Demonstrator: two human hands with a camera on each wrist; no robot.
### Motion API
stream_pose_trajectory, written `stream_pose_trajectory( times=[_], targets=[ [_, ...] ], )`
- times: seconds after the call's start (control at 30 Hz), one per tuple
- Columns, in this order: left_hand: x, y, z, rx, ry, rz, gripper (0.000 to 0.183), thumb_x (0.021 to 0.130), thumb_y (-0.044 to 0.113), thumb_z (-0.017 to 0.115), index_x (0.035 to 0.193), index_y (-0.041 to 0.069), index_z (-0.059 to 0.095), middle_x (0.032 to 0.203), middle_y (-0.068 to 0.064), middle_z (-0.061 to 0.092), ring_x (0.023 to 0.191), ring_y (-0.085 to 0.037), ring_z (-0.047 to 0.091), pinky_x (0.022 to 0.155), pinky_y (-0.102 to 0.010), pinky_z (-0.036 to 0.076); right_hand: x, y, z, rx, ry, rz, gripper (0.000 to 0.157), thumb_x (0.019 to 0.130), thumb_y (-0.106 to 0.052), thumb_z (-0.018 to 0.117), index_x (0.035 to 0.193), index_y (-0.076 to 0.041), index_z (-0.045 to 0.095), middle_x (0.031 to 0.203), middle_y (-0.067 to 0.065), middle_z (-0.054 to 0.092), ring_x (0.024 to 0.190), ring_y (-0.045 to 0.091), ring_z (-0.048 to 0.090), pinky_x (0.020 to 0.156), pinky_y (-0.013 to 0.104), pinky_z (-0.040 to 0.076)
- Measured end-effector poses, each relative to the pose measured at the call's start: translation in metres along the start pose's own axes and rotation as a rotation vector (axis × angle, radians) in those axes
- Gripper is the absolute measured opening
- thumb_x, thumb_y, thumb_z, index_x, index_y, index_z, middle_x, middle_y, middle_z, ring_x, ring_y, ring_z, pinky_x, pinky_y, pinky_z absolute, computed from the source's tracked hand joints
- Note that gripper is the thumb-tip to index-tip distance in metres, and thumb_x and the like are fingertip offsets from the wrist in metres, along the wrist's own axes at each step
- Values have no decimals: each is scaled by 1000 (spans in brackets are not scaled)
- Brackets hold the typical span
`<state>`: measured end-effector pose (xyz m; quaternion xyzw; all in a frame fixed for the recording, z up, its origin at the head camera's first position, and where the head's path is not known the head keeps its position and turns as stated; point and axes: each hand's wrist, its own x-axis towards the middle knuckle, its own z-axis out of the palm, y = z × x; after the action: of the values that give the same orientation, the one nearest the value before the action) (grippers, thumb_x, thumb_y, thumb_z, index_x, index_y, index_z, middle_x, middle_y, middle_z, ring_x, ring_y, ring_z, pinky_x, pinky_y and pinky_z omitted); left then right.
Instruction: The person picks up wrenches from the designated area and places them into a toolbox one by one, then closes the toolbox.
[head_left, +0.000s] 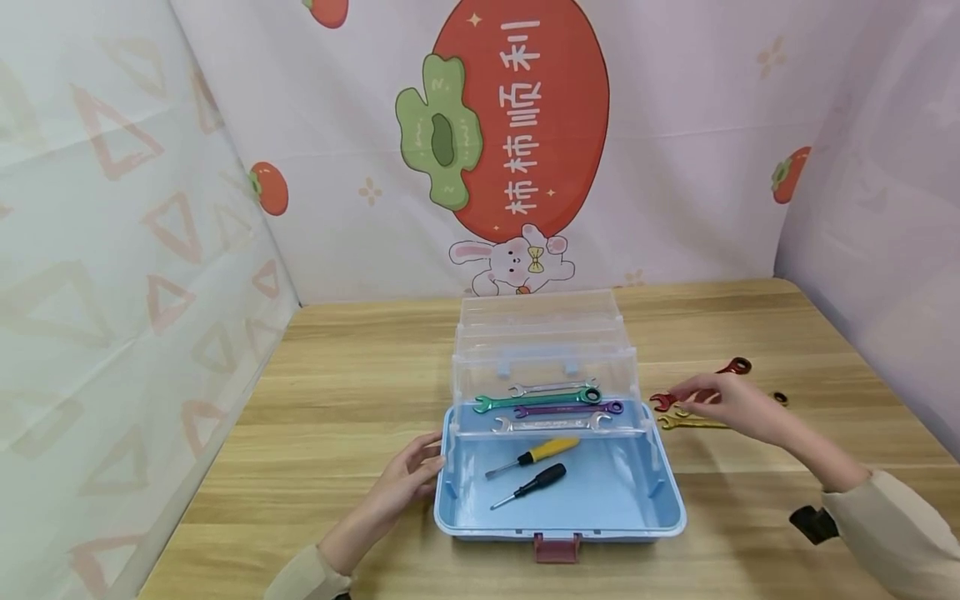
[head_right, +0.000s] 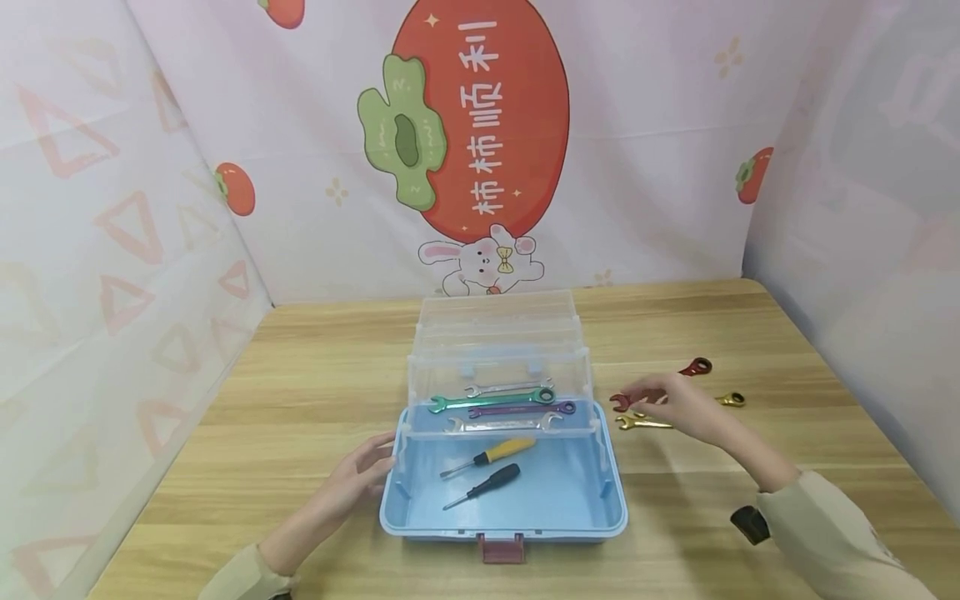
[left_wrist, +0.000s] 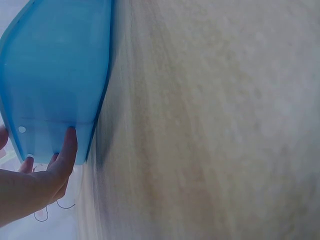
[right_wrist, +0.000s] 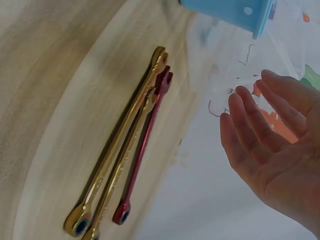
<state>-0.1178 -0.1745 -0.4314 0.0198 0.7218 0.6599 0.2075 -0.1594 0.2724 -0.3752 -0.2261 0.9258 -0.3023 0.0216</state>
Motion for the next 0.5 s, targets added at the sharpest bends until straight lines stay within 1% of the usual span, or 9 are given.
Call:
stream_pose_trajectory(
  times=[0.2,0.3,0.4,0.5],
  targets=[
    [0,-1,0,3,5,2,58,88,27,54,134,0,29,128,-24,40,105,-24,51,84,-37,46,-5,20,3,-20,-7,-34,17,75,1,65,92,6,64,81,8,64,68,9,57,55,22,48],
    [0,-2,0,-4,5,6,58,88,25,54,134,0,29,128,-24,39,105,-24,51,84,-37,46,-8,27,4,-40,-10,-64,19,71,3,67,90,7,64,81,11,65,67,11,58,54,22,47],
    [0,-2,0,-9,3,8,58,88,25,55,134,0,29,128,-24,39,106,-24,51,85,-36,46,-10,32,7,-53,-27,-51,20,70,3,67,89,5,65,82,10,65,69,14,58,55,22,47],
    [0,-2,0,-12,-3,8,59,88,25,55,134,0,29,128,-24,39,106,-24,51,85,-36,46,-12,35,10,-71,-66,9,20,70,1,67,90,3,65,83,8,64,71,15,58,56,22,47]
  ],
)
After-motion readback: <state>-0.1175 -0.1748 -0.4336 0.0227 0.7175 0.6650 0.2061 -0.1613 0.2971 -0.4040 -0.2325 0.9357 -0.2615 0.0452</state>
